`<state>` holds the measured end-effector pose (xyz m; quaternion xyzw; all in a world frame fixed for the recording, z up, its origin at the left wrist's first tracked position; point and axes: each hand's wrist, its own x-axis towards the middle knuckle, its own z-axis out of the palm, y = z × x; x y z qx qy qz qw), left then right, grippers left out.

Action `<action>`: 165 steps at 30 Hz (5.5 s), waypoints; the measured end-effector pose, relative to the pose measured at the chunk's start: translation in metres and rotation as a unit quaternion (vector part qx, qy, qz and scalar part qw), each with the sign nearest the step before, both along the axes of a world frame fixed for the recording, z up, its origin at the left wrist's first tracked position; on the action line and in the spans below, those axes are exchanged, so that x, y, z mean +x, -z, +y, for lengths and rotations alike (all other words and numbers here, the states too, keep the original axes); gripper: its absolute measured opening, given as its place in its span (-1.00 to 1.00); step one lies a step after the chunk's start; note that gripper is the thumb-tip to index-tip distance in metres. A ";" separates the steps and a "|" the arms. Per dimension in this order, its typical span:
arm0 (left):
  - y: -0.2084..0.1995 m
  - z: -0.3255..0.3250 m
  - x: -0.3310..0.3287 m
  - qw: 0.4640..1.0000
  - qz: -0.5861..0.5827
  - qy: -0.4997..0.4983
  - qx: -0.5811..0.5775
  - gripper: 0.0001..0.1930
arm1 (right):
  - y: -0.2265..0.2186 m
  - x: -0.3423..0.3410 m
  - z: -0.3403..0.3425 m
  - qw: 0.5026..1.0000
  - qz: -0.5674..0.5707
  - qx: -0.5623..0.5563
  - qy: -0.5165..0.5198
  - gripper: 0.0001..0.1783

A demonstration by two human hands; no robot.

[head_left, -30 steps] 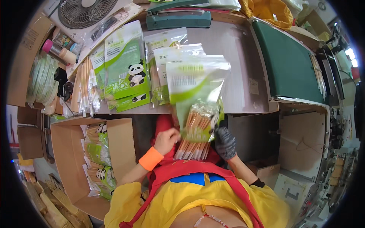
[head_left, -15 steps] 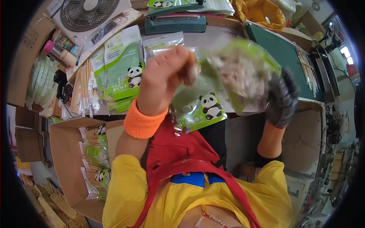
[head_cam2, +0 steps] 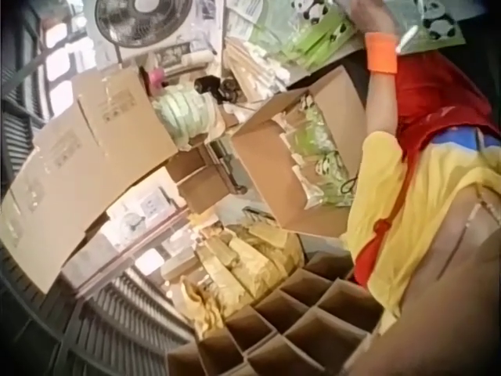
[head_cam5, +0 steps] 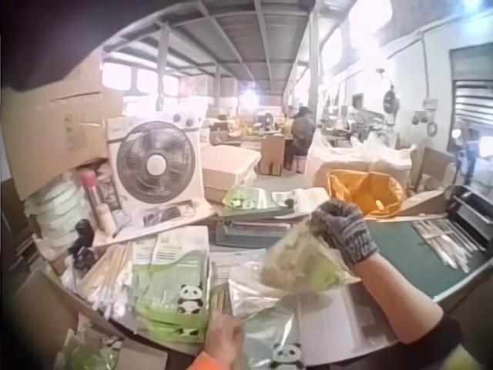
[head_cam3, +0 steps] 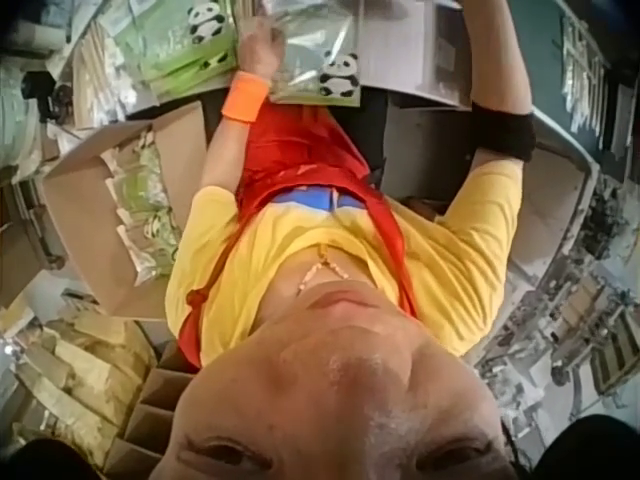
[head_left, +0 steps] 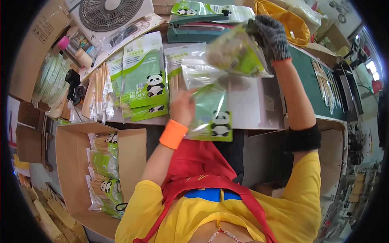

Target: Bundling wooden sticks and inserting them into plastic packaging bags before placing them into a shipping box.

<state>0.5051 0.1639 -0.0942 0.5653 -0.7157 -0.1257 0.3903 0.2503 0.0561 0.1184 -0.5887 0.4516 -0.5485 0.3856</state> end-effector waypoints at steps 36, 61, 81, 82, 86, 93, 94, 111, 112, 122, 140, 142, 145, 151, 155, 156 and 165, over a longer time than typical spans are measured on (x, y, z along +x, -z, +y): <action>0.005 0.077 0.038 0.766 0.524 0.023 0.370 -0.38 | 0.196 0.034 0.191 0.957 -0.133 0.258 0.017 -0.67; -0.040 0.292 0.280 0.668 0.704 -0.225 0.079 -0.44 | 0.145 0.214 0.246 0.807 0.048 0.088 -0.582 -0.49; 0.111 0.222 0.413 0.672 0.083 -0.644 0.356 -0.33 | 0.223 0.061 0.222 0.976 0.213 0.029 -0.037 -0.77; 0.112 0.224 0.398 0.763 -0.076 -0.612 0.191 -0.35 | 0.224 0.041 0.221 0.976 0.212 0.033 0.026 -0.75; 0.022 0.142 0.248 0.919 0.074 -0.360 -0.145 -0.47 | 0.221 -0.027 0.222 0.898 0.327 -0.038 0.292 -0.70; -0.005 -0.029 -0.012 0.986 0.128 0.088 0.065 -0.53 | 0.248 -0.111 0.169 0.697 0.526 0.215 0.438 -0.46; 0.004 -0.049 -0.040 0.987 0.059 0.104 0.112 -0.46 | 0.248 -0.117 0.159 0.699 0.521 0.212 0.441 -0.46; 0.026 -0.187 -0.171 0.919 -0.271 0.201 -0.204 -0.78 | 0.273 -0.142 0.044 0.920 0.318 -0.005 0.230 -0.46; 0.017 -0.175 -0.159 0.920 -0.270 0.198 -0.206 -0.77 | 0.271 -0.134 0.050 0.907 0.346 -0.027 0.240 -0.47; 0.026 -0.055 -0.033 0.982 -0.180 0.063 0.008 -0.67 | 0.260 0.006 0.084 0.912 0.338 -0.078 0.218 -0.51; -0.032 -0.034 -0.033 0.998 0.041 0.049 0.027 -0.48 | 0.218 0.017 0.180 0.888 0.348 -0.101 0.283 -0.83; -0.095 -0.015 -0.036 0.938 0.264 0.220 0.044 -0.61 | 0.223 0.014 0.173 0.880 0.385 -0.072 0.269 -0.77; -0.192 0.018 -0.026 0.833 0.234 0.501 0.004 -0.78 | 0.257 0.004 0.164 0.862 0.433 -0.065 0.256 -0.68; -0.234 0.065 -0.013 0.708 0.329 0.610 -0.136 -0.82 | 0.225 0.018 0.149 0.861 0.433 -0.120 0.237 -0.65; -0.236 0.072 -0.024 0.666 0.347 0.646 -0.138 -0.80 | 0.226 0.024 0.154 0.859 0.438 -0.135 0.229 -0.67; -0.237 0.074 -0.031 0.656 0.349 0.653 -0.146 -0.80 | 0.231 0.022 0.157 0.861 0.431 -0.149 0.226 -0.66; -0.246 0.085 -0.051 0.549 0.400 0.713 -0.173 -0.74 | 0.176 0.058 0.169 0.863 0.419 -0.155 0.236 -0.70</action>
